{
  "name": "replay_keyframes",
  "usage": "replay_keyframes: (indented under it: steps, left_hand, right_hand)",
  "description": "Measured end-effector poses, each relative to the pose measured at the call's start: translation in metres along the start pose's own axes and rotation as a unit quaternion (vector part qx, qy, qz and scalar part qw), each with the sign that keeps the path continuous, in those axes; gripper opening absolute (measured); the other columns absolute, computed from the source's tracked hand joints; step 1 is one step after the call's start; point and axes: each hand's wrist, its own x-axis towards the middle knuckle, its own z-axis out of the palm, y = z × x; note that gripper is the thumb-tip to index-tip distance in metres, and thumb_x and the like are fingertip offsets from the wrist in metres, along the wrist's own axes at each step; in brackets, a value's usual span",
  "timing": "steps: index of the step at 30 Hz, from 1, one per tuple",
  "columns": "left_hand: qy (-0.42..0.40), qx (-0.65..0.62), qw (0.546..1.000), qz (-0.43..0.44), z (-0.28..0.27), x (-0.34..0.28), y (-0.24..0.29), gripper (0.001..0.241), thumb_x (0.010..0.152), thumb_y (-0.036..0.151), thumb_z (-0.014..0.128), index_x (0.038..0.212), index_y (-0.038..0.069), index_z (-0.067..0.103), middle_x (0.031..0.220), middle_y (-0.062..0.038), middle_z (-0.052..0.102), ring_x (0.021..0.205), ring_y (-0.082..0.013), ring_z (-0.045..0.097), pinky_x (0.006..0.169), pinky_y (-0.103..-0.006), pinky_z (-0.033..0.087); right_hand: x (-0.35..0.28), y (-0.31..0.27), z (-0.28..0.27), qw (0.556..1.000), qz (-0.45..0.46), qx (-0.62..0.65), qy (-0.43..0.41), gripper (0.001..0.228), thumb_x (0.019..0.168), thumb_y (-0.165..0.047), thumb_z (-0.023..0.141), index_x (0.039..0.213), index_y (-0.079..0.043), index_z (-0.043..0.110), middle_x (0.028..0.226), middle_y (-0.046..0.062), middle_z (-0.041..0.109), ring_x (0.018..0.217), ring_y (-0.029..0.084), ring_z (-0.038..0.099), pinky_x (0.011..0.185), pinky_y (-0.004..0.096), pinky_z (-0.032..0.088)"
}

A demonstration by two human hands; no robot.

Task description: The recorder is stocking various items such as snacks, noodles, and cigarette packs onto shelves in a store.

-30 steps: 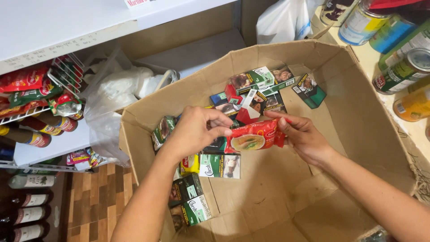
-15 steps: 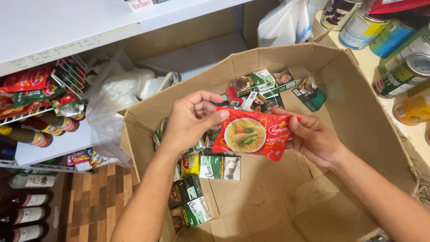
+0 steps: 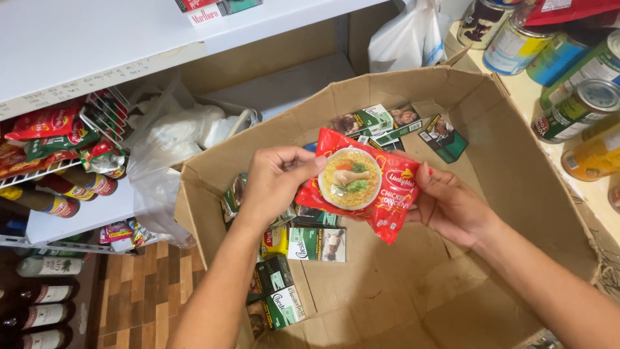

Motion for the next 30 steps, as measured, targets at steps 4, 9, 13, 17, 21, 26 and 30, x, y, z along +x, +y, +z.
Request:
replay_keyframes:
  steps: [4, 9, 13, 17, 21, 26, 30]
  left_hand:
    - [0.027, -0.027, 0.999, -0.021, 0.002, 0.001, 0.002, 0.017, 0.09, 0.015, 0.077, 0.089, -0.001, 0.08, 0.074, 0.001, 0.071, 0.064, -0.001, 0.057, 0.057, -0.02, 0.045]
    - [-0.039, -0.128, 0.99, -0.048, 0.004, -0.002, -0.005, 0.014, 0.091, 0.011, 0.076, 0.09, -0.002, 0.077, 0.08, -0.001, 0.074, 0.07, -0.0038, 0.063, 0.063, -0.0217, 0.051]
    - [-0.041, -0.097, 0.993, -0.053, 0.014, -0.004, -0.001, 0.02, 0.092, 0.015, 0.074, 0.102, -0.003, 0.077, 0.086, -0.003, 0.077, 0.074, -0.0043, 0.066, 0.068, -0.0219, 0.054]
    - [0.03, -0.045, 0.995, 0.078, 0.013, -0.008, 0.012, 0.052, 0.09, 0.027, 0.079, 0.132, 0.003, 0.06, 0.109, -0.001, 0.069, 0.092, -0.0049, 0.065, 0.078, -0.0229, 0.058]
    - [0.099, 0.16, 0.976, 0.112, 0.019, -0.012, 0.029, 0.064, 0.078, 0.033, 0.094, 0.124, 0.005, 0.058, 0.099, -0.007, 0.063, 0.08, -0.014, 0.06, 0.073, -0.029, 0.058]
    - [0.041, 0.146, 0.981, 0.122, 0.02, 0.009, 0.05, 0.075, 0.071, 0.03, 0.091, 0.13, 0.009, 0.051, 0.099, -0.005, 0.071, 0.078, -0.0093, 0.068, 0.069, -0.0275, 0.06]
    - [0.053, 0.082, 0.986, 0.137, 0.005, 0.049, 0.041, 0.069, 0.074, 0.02, 0.09, 0.129, 0.008, 0.051, 0.096, -0.008, 0.074, 0.078, -0.0085, 0.07, 0.069, -0.0272, 0.06]
  right_hand:
    - [-0.002, -0.003, 0.002, 1.0, -0.004, 0.005, 0.006, 0.06, 0.1, -0.04, 0.048, 0.152, -0.011, 0.043, 0.148, 0.012, 0.054, 0.122, 0.03, 0.063, 0.095, 0.055, 0.057]
    - [-0.009, 0.003, 0.007, 0.996, 0.01, -0.068, -0.055, 0.061, 0.096, -0.021, 0.063, 0.151, -0.002, 0.044, 0.139, 0.017, 0.06, 0.12, 0.026, 0.064, 0.096, 0.048, 0.058]
    - [-0.009, 0.007, 0.026, 0.987, -0.009, -0.157, -0.031, 0.065, 0.09, -0.009, 0.07, 0.15, -0.005, 0.044, 0.136, 0.012, 0.062, 0.12, 0.019, 0.062, 0.096, 0.041, 0.056]
    - [-0.001, -0.014, 0.043, 0.99, -0.035, -0.122, 0.061, 0.064, 0.089, -0.01, 0.067, 0.149, -0.011, 0.046, 0.135, 0.007, 0.063, 0.117, 0.018, 0.064, 0.094, 0.04, 0.058]
    - [0.019, -0.048, 0.052, 0.991, -0.081, -0.059, 0.091, 0.055, 0.095, -0.015, 0.062, 0.148, -0.011, 0.048, 0.138, 0.009, 0.063, 0.118, 0.021, 0.066, 0.094, 0.041, 0.058]
    - [0.069, -0.064, 0.058, 0.988, -0.134, -0.062, 0.052, 0.05, 0.096, -0.014, 0.062, 0.144, -0.01, 0.047, 0.133, 0.008, 0.064, 0.118, 0.023, 0.067, 0.094, 0.042, 0.061]
    - [0.116, -0.079, 0.069, 0.98, -0.171, -0.08, 0.056, 0.053, 0.093, -0.015, 0.065, 0.142, -0.011, 0.044, 0.128, 0.011, 0.065, 0.11, 0.027, 0.069, 0.084, 0.042, 0.063]
